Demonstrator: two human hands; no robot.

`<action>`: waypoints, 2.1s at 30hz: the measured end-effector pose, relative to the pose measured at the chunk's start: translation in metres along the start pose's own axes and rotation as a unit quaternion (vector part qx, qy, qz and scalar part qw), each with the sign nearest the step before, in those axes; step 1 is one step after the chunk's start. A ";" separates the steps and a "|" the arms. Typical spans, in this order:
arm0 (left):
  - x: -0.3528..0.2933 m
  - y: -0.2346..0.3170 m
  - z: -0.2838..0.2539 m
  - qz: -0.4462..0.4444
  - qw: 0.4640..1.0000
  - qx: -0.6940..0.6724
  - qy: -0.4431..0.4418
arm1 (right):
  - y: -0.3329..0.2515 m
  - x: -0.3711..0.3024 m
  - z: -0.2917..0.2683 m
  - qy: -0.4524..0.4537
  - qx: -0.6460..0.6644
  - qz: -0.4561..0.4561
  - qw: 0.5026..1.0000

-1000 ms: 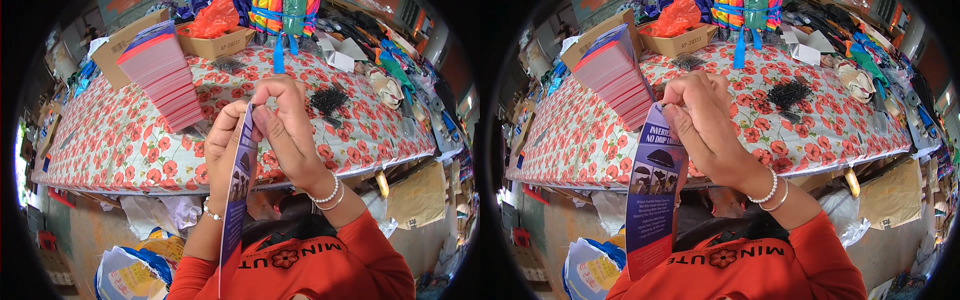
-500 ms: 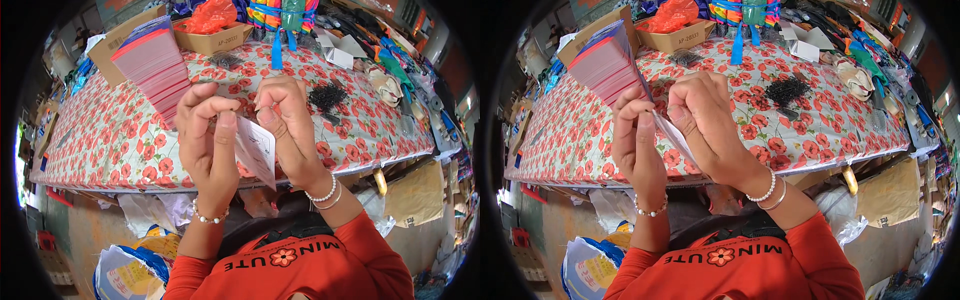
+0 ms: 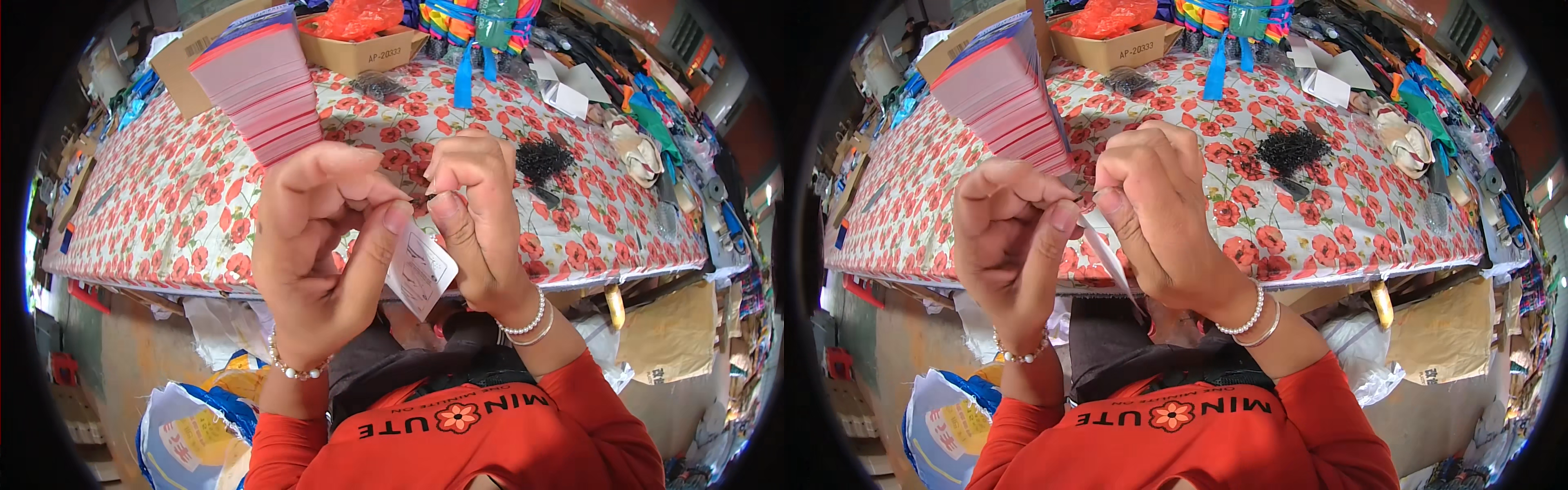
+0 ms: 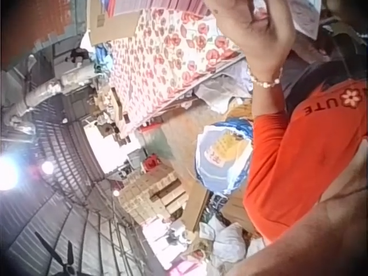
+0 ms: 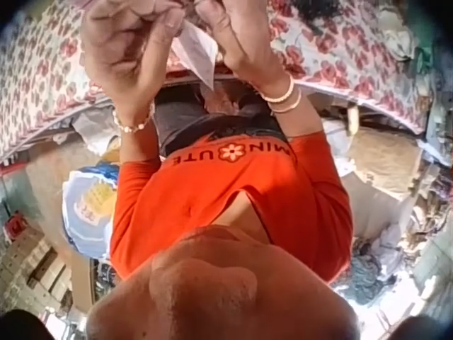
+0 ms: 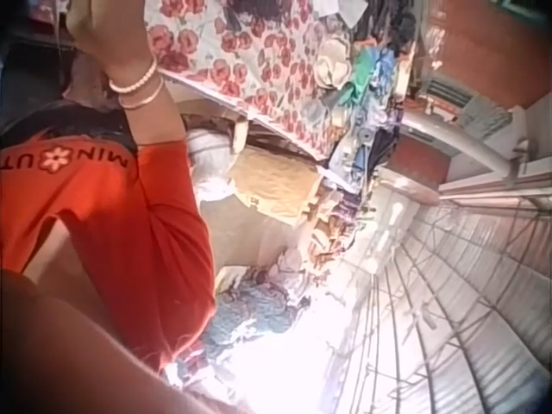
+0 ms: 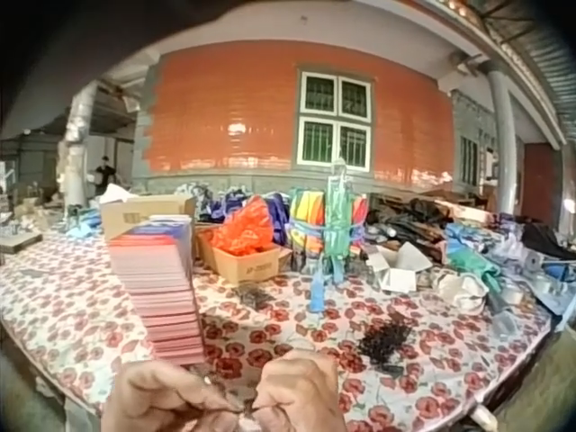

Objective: Packaging small items into blue and red plastic packets at a table.

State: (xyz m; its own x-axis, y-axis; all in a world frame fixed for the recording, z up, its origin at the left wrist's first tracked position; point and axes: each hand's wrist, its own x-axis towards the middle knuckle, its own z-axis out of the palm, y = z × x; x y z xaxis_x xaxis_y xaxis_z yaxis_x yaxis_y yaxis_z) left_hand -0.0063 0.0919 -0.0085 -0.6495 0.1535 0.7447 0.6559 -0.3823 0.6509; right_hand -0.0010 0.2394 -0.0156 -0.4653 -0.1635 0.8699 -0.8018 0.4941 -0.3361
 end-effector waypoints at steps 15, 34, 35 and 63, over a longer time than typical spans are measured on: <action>0.006 0.008 -0.002 -0.049 0.997 0.030 -0.046 | -0.005 0.000 -0.005 -0.012 -0.033 -0.020 0.999; 0.012 0.010 -0.004 -0.055 0.994 0.046 -0.077 | -0.006 0.002 -0.010 -0.024 -0.061 -0.025 0.998; 0.013 0.011 -0.004 -0.052 0.993 0.059 -0.083 | -0.006 0.003 -0.011 -0.027 -0.070 -0.027 0.997; -0.052 0.093 -0.129 -0.217 0.963 0.091 0.132 | 0.015 0.012 -0.016 -0.083 0.091 0.199 0.972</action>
State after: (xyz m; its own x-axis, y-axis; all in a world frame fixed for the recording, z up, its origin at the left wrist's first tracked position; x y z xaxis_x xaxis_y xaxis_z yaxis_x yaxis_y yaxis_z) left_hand 0.0390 -0.0695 -0.0057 -0.9371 0.0170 0.3485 0.3412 -0.1640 0.9256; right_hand -0.0124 0.2587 -0.0042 -0.7937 -0.1330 0.5936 -0.5927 0.3887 -0.7054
